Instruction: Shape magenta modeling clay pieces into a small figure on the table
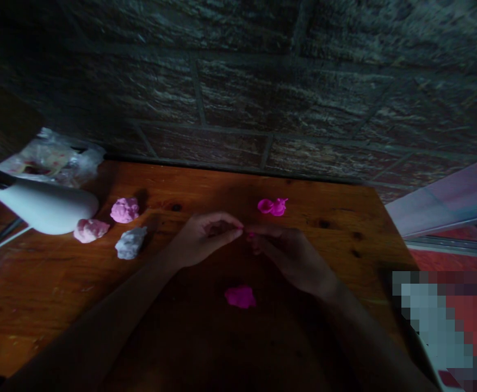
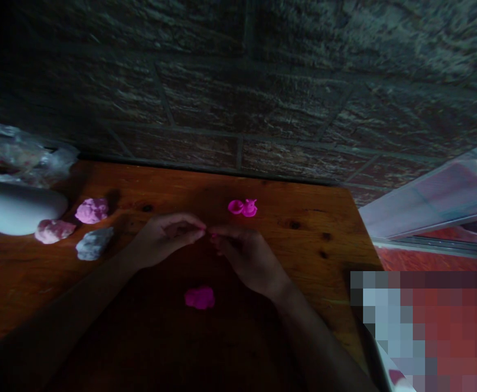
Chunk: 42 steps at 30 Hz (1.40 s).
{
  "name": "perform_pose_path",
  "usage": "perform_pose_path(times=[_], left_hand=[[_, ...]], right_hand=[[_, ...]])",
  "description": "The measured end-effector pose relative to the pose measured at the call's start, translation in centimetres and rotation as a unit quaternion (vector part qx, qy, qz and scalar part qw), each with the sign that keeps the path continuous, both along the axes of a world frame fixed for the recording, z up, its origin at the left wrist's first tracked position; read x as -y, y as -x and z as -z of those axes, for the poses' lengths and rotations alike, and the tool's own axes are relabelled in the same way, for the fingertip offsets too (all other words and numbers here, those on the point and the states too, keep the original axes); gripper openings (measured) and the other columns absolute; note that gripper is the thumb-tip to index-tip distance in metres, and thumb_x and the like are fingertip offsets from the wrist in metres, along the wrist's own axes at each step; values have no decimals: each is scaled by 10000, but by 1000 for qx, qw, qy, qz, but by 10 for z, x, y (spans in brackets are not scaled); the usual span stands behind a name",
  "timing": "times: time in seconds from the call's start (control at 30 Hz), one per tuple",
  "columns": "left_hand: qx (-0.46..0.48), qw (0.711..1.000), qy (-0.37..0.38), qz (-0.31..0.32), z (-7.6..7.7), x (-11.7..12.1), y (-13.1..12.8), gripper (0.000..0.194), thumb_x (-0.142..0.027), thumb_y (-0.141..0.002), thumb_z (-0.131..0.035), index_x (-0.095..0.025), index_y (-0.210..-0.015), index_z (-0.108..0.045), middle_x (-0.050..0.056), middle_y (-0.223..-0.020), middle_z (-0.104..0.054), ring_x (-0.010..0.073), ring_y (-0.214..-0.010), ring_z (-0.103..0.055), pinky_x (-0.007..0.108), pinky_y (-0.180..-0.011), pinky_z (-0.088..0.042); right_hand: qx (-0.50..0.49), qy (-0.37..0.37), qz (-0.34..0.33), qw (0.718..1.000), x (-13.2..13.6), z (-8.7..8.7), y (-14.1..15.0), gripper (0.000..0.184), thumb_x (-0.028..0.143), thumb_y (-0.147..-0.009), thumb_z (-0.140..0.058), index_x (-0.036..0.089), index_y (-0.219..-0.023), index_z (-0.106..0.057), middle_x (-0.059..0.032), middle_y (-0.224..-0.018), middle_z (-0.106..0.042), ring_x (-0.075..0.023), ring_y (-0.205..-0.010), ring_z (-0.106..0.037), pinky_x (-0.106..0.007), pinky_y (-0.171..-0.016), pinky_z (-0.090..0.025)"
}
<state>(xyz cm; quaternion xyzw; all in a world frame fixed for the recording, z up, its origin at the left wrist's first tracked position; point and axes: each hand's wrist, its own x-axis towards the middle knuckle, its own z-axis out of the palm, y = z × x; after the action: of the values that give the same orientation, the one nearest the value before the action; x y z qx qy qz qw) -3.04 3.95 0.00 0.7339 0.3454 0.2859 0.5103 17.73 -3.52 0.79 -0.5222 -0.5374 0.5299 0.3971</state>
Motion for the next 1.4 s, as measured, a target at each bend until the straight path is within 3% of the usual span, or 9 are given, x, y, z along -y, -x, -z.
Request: perform_pose_path(times=[0.2,0.33,0.43,0.6,0.73,0.97,1.4], left_hand=[[-126,974,-185,28,1,2,5,129,-253,-950,-651,-205,-1020,-748,0,-864,-744,112,-741,-668,218,-676,-492],[-165,952,-251,57,5,3,6,80,-215,-939,-682,-186,-986,-740,9,-906,-760,128,-787,-683,238,-715,-493],[-162,950,-259,59,4,4,5,126,-242,-902,-744,-187,-1015,-731,9,-927,-760,131,-785,-679,239,-710,-502],[-50,968,-244,16,1,8,0,241,-222,-915,-735,-205,-1154,-714,23,-1021,-756,90,-740,-653,193,-648,-507],[21,969,-244,31,2,8,-2,241,-186,-899,-753,-187,-1139,-736,43,-1014,-760,74,-697,-644,175,-608,-502],[28,963,-268,29,2,6,-1,156,-145,-900,-738,-190,-1045,-775,46,-1011,-764,87,-736,-687,177,-617,-521],[10,951,-308,31,1,5,-1,120,-122,-927,-693,-183,-1007,-758,49,-1032,-784,125,-892,-743,203,-763,-577]], right_hand=[[8,-3,2,1000,-2,5,0,232,343,-969,-583,170,-1018,-729,-48,-902,-744,-145,-778,-688,-249,-686,-556],[75,-26,-2,997,-2,4,1,233,332,-994,-544,173,-953,-710,-30,-802,-703,-135,-687,-642,-251,-625,-507],[90,-43,-4,995,-2,3,2,188,294,-961,-586,189,-932,-739,-31,-840,-725,-137,-723,-645,-263,-672,-503],[-60,35,23,997,-4,3,2,194,368,-850,-745,199,-941,-777,-13,-813,-727,-127,-704,-631,-250,-653,-509],[-110,70,14,991,-5,0,2,263,431,-765,-845,189,-852,-795,3,-738,-689,-106,-662,-586,-234,-628,-483],[-147,73,1,986,-4,1,3,360,540,-763,-824,193,-855,-802,-5,-780,-688,-111,-691,-576,-241,-636,-477],[-177,94,5,980,-4,8,4,340,506,-746,-844,185,-840,-783,-21,-802,-683,-124,-730,-588,-238,-626,-478]])
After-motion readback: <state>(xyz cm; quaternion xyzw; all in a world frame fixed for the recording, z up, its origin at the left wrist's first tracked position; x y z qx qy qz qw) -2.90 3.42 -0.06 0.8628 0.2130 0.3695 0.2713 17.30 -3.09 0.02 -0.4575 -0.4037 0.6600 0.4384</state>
